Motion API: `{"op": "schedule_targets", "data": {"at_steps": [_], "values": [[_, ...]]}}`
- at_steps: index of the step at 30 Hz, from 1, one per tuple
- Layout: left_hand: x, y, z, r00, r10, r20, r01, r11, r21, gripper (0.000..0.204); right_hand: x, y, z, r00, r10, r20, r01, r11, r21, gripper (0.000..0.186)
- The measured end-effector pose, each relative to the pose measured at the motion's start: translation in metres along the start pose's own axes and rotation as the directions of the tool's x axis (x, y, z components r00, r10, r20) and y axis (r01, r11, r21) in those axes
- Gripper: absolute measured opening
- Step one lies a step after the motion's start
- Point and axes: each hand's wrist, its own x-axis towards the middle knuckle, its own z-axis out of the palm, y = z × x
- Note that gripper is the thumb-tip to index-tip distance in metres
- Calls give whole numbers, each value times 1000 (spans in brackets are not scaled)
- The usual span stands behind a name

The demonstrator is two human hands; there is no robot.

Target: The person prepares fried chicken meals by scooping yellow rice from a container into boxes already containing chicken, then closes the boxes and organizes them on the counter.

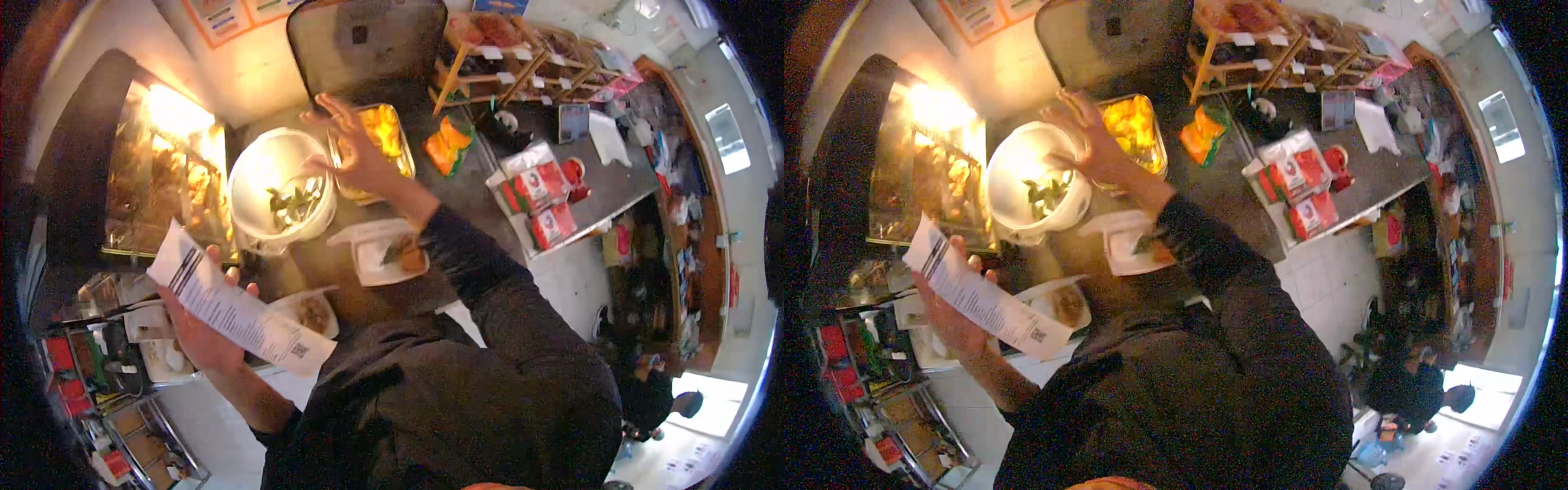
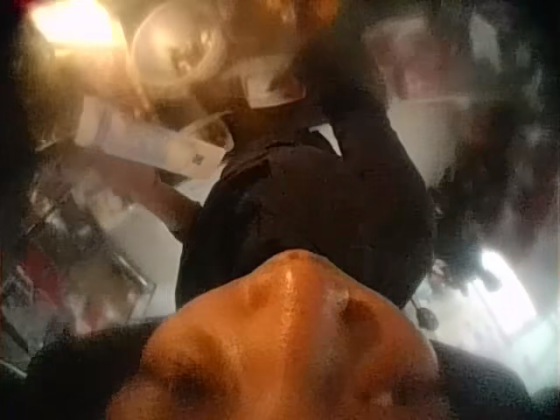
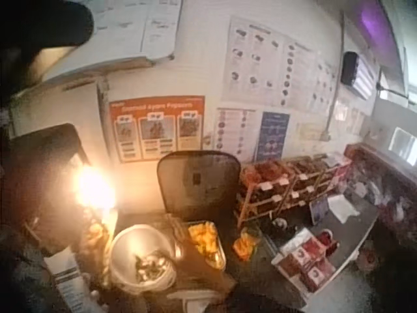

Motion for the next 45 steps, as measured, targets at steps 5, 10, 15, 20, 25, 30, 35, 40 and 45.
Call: {"op": "schedule_targets", "data": {"at_steps": [5,10,15,20,25,30,35,40,45], "values": [[-2,-46,24,967,147,-210,-135,988,70,59,10,185,-214,776,-100,-623,-335,771,-541,15],[-5,-102,55,923,221,-316,-192,974,123,60,62,335,-274,945,311,-99,-252,503,-827,37],[-13,-126,82,894,263,-362,-217,962,163,61,86,391,-252,849,496,180,-16,365,-931,52],[-9,-134,60,870,273,-410,-214,959,183,61,87,423,-255,930,237,281,135,489,-862,52],[26,-154,16,787,158,-597,39,952,303,58,93,417,-260,935,146,323,197,544,-816,46],[75,-190,-3,937,179,-299,256,227,939,32,96,384,-278,963,188,194,168,145,-975,35],[85,-203,-39,979,202,-17,80,-305,949,50,36,211,-260,988,-77,-134,-75,519,-852,20],[99,-210,-56,999,37,38,-19,-422,906,43,-92,53,-190,872,311,377,-326,945,-26,17],[106,-213,-87,995,-19,98,-96,-444,891,26,-167,-5,-79,767,448,460,-511,859,16,15]]}}
